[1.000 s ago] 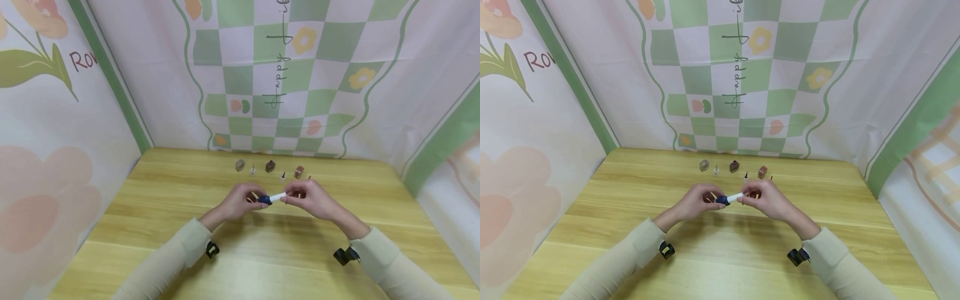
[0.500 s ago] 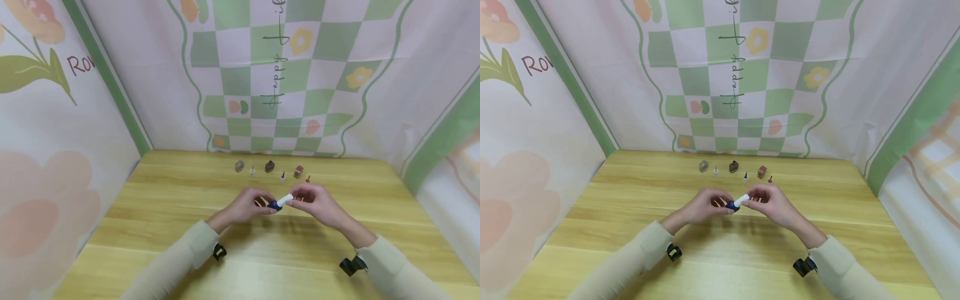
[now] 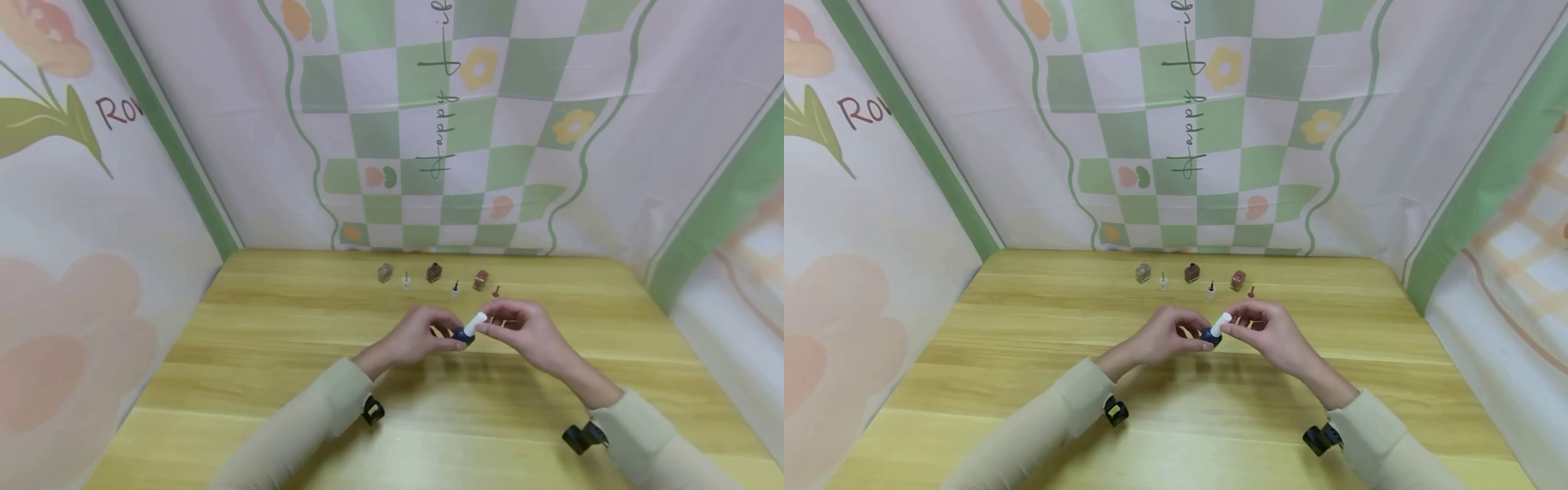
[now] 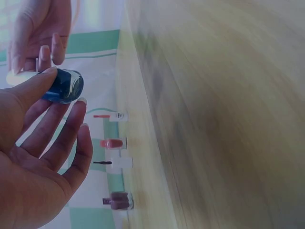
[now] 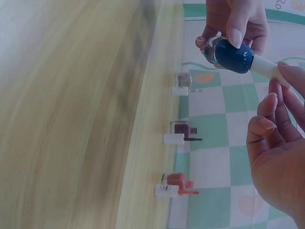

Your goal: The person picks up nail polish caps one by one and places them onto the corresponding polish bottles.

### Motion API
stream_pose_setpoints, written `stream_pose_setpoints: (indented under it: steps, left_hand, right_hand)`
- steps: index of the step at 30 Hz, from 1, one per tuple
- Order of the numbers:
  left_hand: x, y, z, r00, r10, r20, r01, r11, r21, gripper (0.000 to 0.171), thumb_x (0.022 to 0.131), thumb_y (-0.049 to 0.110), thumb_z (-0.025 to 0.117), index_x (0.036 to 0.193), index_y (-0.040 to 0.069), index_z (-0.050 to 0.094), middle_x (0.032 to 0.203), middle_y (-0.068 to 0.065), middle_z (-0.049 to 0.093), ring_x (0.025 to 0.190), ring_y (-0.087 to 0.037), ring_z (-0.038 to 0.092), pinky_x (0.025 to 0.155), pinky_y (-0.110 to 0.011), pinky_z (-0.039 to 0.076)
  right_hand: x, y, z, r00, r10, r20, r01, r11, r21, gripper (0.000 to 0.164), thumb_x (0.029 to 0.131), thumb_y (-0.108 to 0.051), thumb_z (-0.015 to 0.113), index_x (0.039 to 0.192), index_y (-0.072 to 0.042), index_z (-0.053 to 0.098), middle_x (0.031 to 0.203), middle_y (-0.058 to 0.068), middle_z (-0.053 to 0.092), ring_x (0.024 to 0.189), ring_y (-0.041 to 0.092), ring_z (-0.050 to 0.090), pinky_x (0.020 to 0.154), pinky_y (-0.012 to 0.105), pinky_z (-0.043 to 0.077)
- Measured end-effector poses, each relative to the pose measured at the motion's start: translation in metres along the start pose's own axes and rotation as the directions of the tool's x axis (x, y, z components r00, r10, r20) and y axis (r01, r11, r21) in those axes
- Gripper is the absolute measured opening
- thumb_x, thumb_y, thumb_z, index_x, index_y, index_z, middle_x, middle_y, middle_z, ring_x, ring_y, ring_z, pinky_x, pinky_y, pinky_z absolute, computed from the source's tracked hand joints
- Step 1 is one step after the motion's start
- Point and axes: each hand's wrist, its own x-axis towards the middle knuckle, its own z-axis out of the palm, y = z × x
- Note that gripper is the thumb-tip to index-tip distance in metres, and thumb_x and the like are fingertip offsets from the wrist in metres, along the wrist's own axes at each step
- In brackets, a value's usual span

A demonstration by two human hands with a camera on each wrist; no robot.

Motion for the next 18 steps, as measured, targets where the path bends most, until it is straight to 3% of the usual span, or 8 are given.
stream_pose_setpoints:
  steps: [9,13,18]
  left_hand:
    - [0.011,-0.001,0.011,1.0,-0.004,-0.011,0.004,1.0,0.012,0.018,0.088,0.016,0.082,0.105,0.012,0.077,0.094,0.01,0.073,0.083,-0.001,0.065,0.076,-0.02,0.056]
    - [0.015,0.001,0.013,1.0,-0.007,-0.005,0.007,1.0,0.025,0.017,0.089,0.015,0.081,0.106,0.012,0.077,0.093,0.01,0.073,0.083,0.0,0.065,0.077,-0.019,0.055]
    - [0.022,0.002,0.018,1.0,-0.003,-0.011,0.004,0.999,0.055,0.019,0.089,0.015,0.081,0.107,0.011,0.077,0.094,0.009,0.073,0.084,0.002,0.064,0.079,-0.017,0.054]
  right_hand:
    - [-0.004,0.008,-0.008,1.0,0.006,-0.018,-0.007,1.0,-0.011,0.014,0.095,-0.015,0.075,0.108,-0.01,0.075,0.109,0.009,0.07,0.09,0.015,0.067,0.075,0.027,0.061]
    - [-0.006,0.011,-0.012,0.999,0.026,-0.033,-0.027,0.999,-0.02,0.017,0.095,-0.017,0.075,0.11,-0.008,0.075,0.113,0.005,0.071,0.089,0.016,0.068,0.072,0.026,0.06]
    - [-0.006,0.013,-0.016,0.998,0.05,-0.042,-0.051,0.999,-0.019,0.02,0.095,-0.019,0.075,0.111,-0.008,0.075,0.116,0.01,0.071,0.086,0.022,0.068,0.067,0.029,0.059]
